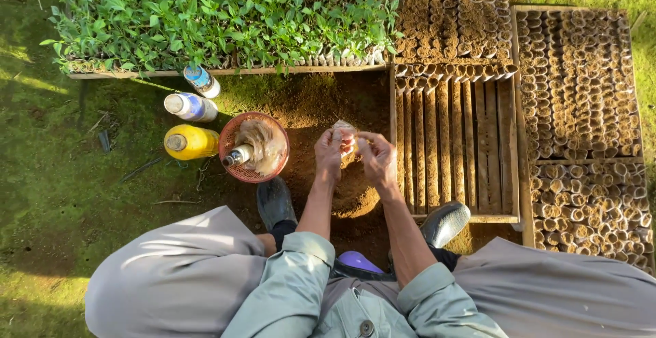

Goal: Filling small cylindrical pots with soil and arranging them in a wooden tray for seedlings.

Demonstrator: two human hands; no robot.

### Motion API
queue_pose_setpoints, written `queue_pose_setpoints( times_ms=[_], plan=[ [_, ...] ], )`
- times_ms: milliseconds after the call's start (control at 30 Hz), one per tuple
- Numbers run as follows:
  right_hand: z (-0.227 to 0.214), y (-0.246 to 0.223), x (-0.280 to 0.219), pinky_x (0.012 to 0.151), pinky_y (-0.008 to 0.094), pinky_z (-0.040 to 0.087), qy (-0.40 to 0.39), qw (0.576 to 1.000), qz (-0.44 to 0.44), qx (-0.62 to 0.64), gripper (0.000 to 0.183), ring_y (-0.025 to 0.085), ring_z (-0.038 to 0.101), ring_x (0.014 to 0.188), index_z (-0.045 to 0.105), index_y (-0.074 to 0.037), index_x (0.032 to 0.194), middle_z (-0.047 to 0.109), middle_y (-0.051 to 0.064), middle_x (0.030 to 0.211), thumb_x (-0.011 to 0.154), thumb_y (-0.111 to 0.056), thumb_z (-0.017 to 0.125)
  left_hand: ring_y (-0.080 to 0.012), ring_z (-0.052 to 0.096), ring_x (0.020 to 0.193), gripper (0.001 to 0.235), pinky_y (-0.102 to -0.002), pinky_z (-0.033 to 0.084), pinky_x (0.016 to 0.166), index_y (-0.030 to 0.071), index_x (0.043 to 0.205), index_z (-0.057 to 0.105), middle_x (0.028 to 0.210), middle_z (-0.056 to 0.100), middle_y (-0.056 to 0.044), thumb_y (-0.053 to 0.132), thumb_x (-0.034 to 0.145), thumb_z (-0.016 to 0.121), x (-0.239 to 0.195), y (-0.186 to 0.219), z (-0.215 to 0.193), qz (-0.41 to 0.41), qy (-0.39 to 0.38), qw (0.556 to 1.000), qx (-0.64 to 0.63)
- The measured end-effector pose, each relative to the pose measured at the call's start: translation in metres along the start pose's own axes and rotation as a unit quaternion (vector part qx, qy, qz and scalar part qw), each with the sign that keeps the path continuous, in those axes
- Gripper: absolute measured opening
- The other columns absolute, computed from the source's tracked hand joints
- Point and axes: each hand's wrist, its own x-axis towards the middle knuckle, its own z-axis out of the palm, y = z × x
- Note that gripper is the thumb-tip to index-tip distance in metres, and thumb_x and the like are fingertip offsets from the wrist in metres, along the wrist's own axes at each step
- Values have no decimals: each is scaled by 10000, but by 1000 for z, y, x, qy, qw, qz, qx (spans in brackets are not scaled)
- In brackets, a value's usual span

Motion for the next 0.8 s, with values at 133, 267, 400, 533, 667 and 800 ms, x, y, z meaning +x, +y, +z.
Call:
queue_pose_setpoints(
  times_ms=[133, 267, 400, 533, 667, 800],
  plan=[
    [-27, 8, 10, 495, 220, 518, 9, 999, 46, 23, 232, 169, 676, 625, 730, 5, 1116, 732, 180, 844, 1029, -197, 657, -134, 715, 780, 159, -241, 604, 686, 150, 965, 655, 826, 712, -33, 262, 1044, 574, -2, -8, -7, 4, -57, 997, 42],
    [-45, 3, 10, 575, 219, 584, -23, 994, 94, 56, 235, 136, 720, 731, 747, -16, 1111, 742, 127, 901, 923, -152, 788, -127, 704, 778, 205, -261, 611, 685, 120, 959, 678, 797, 714, -46, 264, 1056, 570, 2, -23, -13, 23, -123, 986, 112],
    [-48, 4, 10, 573, 199, 586, -34, 988, 119, 89, 294, 101, 707, 717, 742, -16, 1121, 740, 91, 863, 845, -73, 825, -114, 671, 734, 209, -272, 622, 663, 106, 963, 697, 757, 682, -40, 258, 1057, 588, -1, -25, -14, 36, -169, 968, 184],
    [-48, 7, 7, 604, 222, 591, -19, 984, 139, 109, 296, 126, 691, 723, 726, 25, 1117, 725, 127, 847, 835, -12, 808, -138, 662, 771, 210, -261, 600, 688, 86, 967, 672, 793, 698, -78, 236, 1061, 558, -10, -17, -12, 21, -189, 962, 195],
    [-43, 2, 5, 609, 232, 612, 3, 974, 171, 146, 323, 148, 715, 709, 720, 34, 1115, 733, 141, 842, 815, -10, 830, -135, 652, 749, 161, -255, 596, 659, 74, 974, 674, 769, 675, -63, 202, 1038, 598, -4, -32, -13, 37, -173, 964, 196],
    [-40, -16, 2, 624, 224, 604, 29, 974, 188, 126, 318, 161, 703, 720, 694, 52, 1164, 744, 170, 885, 865, 0, 789, -219, 660, 752, 172, -345, 565, 626, 60, 977, 655, 799, 661, -141, 228, 1013, 664, 1, -44, -13, 116, -62, 953, 272]
  ],
)
